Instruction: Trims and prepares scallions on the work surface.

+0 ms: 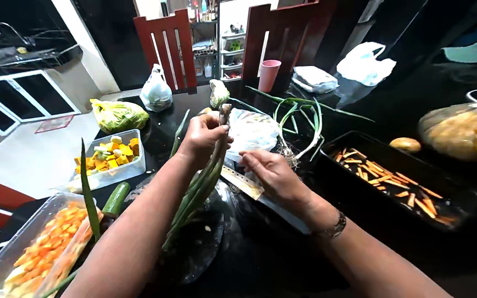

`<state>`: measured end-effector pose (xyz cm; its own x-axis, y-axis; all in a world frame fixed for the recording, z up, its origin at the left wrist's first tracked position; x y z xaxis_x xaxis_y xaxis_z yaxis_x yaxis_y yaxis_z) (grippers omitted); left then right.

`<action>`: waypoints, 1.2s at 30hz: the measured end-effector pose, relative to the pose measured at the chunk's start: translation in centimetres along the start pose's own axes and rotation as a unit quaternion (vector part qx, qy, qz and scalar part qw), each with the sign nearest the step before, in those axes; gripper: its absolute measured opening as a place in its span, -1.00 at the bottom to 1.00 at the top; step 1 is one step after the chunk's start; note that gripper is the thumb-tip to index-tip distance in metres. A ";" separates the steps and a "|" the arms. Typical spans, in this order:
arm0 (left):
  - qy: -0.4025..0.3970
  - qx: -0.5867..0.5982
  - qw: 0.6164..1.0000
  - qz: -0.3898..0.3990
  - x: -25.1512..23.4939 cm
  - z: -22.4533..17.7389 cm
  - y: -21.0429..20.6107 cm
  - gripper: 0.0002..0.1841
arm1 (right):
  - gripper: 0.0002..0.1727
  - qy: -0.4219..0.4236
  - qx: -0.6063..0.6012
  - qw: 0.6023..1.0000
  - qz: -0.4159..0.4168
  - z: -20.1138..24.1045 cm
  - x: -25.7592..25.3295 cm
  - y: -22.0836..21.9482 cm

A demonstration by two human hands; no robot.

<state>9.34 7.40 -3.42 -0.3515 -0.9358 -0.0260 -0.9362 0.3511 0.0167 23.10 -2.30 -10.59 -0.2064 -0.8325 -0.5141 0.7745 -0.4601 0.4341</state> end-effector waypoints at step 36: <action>-0.091 -0.133 0.980 0.115 -1.7 5.7 3.8 -0.83 | -0.75 -0.215 -0.225 0.943 -0.114 -5.9 -1.6 1.2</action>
<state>6.38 10.46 -9.00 -0.5706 -0.8037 -0.1690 -0.8061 0.5087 0.3023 27.88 0.27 -13.61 -0.5472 -0.8204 -0.1661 0.8360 -0.5454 -0.0604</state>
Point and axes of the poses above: each hand's wrist, its own x-axis away from the middle knuckle, its own y-axis out of the back of the hand, z = x × y, the point moved 3 cm from there along -x, towards the middle knuckle, and after that the axes turned 10 degrees about -z, right-handed, at the moved point
